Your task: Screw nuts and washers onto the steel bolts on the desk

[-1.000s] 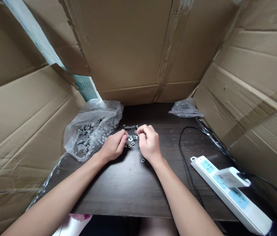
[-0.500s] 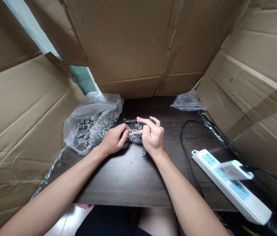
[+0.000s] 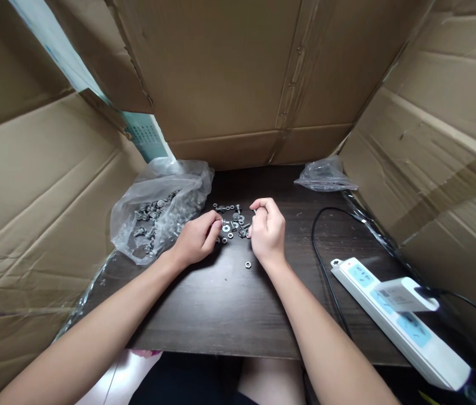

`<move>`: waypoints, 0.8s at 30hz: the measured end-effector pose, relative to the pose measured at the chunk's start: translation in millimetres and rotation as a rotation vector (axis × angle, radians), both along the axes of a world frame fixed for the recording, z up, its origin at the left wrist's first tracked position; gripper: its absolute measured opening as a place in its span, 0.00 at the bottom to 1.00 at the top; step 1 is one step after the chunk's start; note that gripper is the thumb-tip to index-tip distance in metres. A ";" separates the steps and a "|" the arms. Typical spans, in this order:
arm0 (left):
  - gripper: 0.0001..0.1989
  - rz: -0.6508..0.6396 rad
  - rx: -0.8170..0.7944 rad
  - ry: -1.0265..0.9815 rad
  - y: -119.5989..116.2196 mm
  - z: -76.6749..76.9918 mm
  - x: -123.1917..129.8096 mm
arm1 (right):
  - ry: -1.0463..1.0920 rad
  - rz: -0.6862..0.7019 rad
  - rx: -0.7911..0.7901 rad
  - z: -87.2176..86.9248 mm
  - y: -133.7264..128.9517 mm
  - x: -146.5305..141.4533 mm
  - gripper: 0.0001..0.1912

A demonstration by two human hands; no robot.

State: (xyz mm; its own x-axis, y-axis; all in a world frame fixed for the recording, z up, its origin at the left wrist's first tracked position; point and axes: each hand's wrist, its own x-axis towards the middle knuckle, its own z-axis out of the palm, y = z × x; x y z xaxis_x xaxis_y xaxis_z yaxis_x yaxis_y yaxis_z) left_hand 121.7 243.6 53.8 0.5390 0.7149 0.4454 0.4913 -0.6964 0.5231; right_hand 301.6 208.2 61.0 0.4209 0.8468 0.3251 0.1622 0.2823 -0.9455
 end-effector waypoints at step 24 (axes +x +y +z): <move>0.10 -0.045 0.101 -0.027 -4.8 -2.4 2.4 | -0.641 0.211 0.020 -6.7 -1.8 -11.1 0.21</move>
